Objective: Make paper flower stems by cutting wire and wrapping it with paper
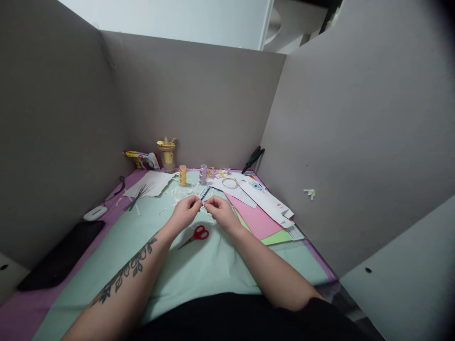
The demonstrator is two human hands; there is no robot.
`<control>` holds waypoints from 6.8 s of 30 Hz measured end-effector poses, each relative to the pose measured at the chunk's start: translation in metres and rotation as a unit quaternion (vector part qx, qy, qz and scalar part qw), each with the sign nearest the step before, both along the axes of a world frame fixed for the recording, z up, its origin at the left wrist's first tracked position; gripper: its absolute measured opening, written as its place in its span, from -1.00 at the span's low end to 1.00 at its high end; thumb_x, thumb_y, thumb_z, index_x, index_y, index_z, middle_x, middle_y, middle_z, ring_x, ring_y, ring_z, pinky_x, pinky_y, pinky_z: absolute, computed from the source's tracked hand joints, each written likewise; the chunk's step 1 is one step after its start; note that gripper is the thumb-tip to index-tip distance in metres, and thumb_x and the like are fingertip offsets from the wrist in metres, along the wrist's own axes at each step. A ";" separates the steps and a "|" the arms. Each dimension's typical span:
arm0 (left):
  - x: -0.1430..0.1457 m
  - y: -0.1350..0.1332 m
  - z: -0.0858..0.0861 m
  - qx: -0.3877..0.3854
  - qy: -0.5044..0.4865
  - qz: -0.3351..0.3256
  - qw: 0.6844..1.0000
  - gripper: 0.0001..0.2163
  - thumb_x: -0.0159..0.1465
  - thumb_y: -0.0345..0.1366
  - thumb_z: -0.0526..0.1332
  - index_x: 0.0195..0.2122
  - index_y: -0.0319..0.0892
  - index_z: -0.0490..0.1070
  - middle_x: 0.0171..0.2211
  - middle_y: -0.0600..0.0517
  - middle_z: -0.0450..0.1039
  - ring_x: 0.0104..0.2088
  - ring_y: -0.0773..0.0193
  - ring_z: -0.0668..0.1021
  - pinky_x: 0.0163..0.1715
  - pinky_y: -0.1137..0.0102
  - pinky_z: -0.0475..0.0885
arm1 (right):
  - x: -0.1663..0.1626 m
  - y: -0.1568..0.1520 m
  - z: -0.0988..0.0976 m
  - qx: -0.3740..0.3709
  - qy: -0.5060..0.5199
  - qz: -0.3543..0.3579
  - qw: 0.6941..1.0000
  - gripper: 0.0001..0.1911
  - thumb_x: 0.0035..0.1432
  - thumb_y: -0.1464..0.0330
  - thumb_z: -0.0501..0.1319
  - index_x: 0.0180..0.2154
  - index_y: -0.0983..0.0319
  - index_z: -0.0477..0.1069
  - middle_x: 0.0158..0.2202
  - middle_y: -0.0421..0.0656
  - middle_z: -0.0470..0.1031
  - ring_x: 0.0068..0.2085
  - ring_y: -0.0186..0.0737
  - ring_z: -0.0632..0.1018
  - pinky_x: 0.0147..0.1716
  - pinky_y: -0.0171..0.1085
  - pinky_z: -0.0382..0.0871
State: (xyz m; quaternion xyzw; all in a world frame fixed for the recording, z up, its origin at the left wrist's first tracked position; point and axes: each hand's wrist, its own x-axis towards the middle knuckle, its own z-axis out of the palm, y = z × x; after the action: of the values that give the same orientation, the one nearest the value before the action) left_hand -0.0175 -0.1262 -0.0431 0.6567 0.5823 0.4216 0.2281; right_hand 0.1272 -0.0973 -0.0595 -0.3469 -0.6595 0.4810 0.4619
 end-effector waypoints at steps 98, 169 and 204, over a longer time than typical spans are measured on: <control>-0.005 -0.004 0.004 -0.102 0.056 -0.082 0.990 -0.79 0.06 -0.20 0.06 -0.52 -0.20 0.39 -0.60 0.08 0.37 -0.55 0.32 0.35 -0.54 0.45 0.18 | 0.016 0.030 -0.020 0.035 -0.103 0.098 0.989 -0.88 -0.03 0.33 0.21 -0.45 0.27 0.43 -0.51 -0.25 0.41 -0.48 -0.37 0.35 -0.46 -0.37 0.17; -0.002 -0.005 0.008 -0.035 -0.021 -0.028 0.999 -0.82 0.06 -0.21 0.07 -0.56 -0.19 0.33 -0.62 0.13 0.27 -0.55 0.34 0.30 -0.52 0.46 0.17 | 0.003 0.003 -0.004 0.032 -0.035 0.026 0.999 -0.84 0.02 0.29 0.16 -0.50 0.23 0.28 -0.58 -0.29 0.29 -0.55 -0.39 0.26 -0.56 -0.38 0.10; -0.003 -0.002 -0.015 -0.042 0.210 -0.108 0.971 -0.84 0.05 -0.34 0.05 -0.58 -0.16 0.38 -0.63 0.06 0.37 -0.58 0.30 0.34 -0.52 0.43 0.12 | 0.014 0.019 -0.003 0.188 -0.155 0.020 0.970 -0.90 0.08 0.43 0.11 -0.46 0.23 0.36 -0.44 -0.22 0.37 -0.36 -0.31 0.37 -0.31 -0.33 0.21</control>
State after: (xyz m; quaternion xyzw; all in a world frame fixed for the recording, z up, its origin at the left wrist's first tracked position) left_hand -0.0201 -0.1278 -0.0580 0.7792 0.5601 0.2224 0.1724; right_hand 0.1416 -0.0785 -0.0628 -0.3108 -0.8085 0.2978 0.4012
